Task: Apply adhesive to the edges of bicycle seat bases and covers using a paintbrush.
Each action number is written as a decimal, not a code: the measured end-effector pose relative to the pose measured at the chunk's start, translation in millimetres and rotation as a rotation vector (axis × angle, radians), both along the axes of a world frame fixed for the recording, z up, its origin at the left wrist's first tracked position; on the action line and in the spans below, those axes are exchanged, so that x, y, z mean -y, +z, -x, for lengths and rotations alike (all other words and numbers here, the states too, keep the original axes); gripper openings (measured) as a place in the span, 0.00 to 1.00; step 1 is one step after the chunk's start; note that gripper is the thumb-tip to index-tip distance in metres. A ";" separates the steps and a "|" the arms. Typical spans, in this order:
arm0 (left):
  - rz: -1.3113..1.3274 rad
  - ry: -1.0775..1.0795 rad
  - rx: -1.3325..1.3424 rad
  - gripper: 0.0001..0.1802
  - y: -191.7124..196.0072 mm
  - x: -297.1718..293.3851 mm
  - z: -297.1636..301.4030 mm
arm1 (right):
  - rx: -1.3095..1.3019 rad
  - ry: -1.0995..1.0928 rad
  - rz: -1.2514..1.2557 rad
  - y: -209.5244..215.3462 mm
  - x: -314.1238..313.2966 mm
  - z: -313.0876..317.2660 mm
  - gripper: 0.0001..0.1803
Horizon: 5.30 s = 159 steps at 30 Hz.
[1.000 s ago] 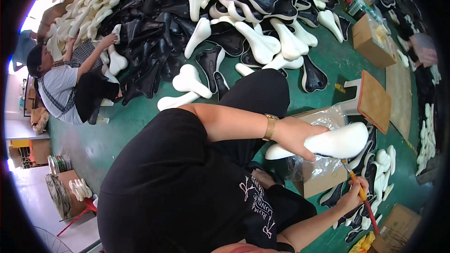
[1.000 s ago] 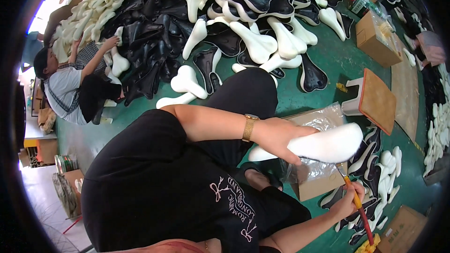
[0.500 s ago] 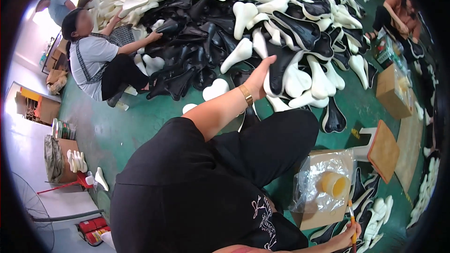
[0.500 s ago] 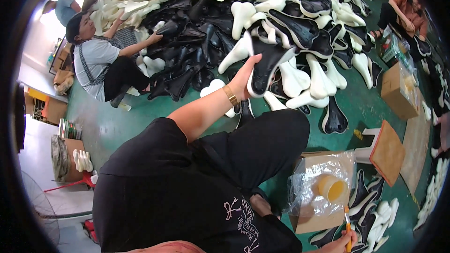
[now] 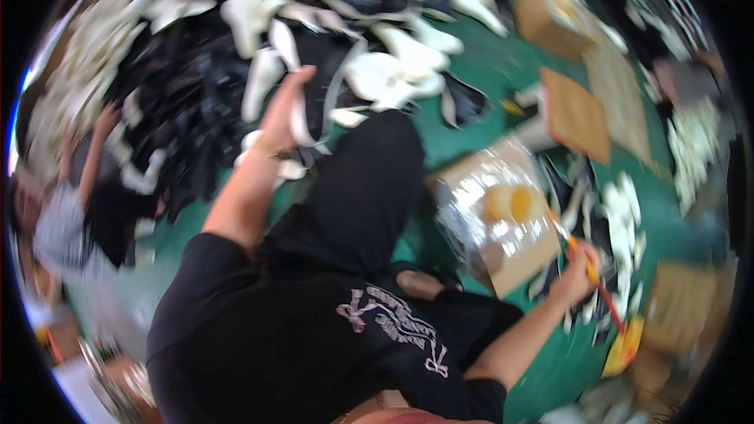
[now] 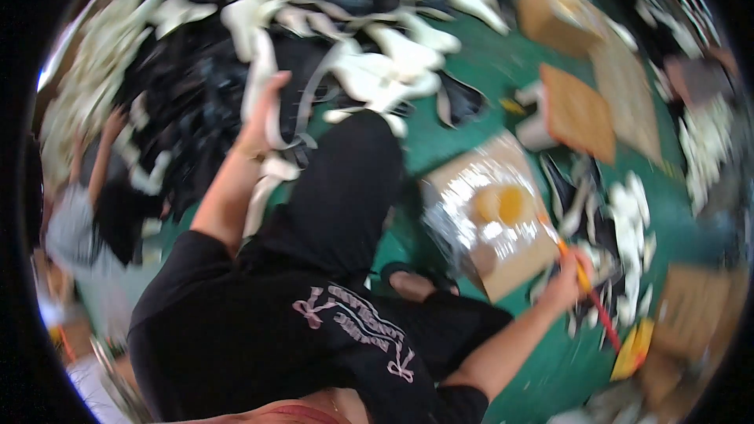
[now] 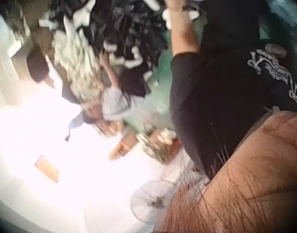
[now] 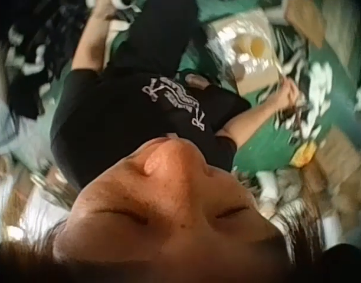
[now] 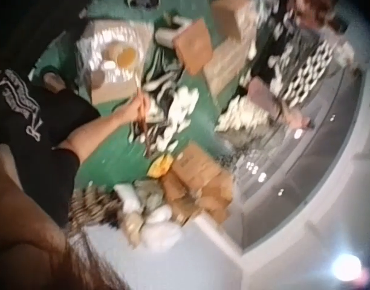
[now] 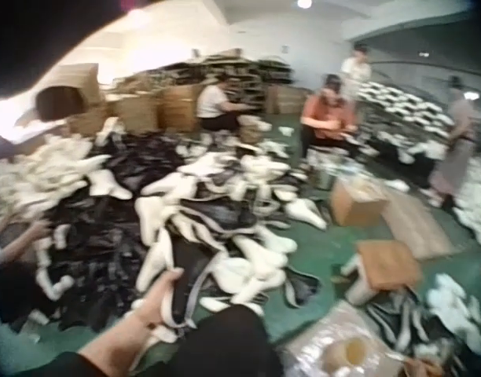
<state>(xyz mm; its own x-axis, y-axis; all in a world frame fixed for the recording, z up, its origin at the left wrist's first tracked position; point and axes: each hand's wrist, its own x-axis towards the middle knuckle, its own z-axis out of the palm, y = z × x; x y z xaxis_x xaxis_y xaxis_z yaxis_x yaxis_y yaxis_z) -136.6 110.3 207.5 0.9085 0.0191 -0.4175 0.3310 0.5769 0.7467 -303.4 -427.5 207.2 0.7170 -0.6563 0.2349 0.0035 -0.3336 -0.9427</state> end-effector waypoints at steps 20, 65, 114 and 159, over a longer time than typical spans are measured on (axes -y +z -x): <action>-0.420 -1.208 0.496 0.45 48.6 210.0 43.3 | 0.291 0.196 -0.023 34.2 -27.7 3.8 0.05; -0.423 -0.896 0.696 0.42 21.9 256.0 30.3 | 0.223 0.428 0.376 56.1 -89.1 -18.1 0.06; -0.478 -1.143 0.126 0.19 17.4 237.8 7.7 | 0.155 0.225 0.220 44.4 -58.1 -26.0 0.04; -0.507 -0.788 1.314 0.23 -4.4 278.4 -6.6 | 0.220 0.327 -0.370 38.4 -49.4 -19.2 0.02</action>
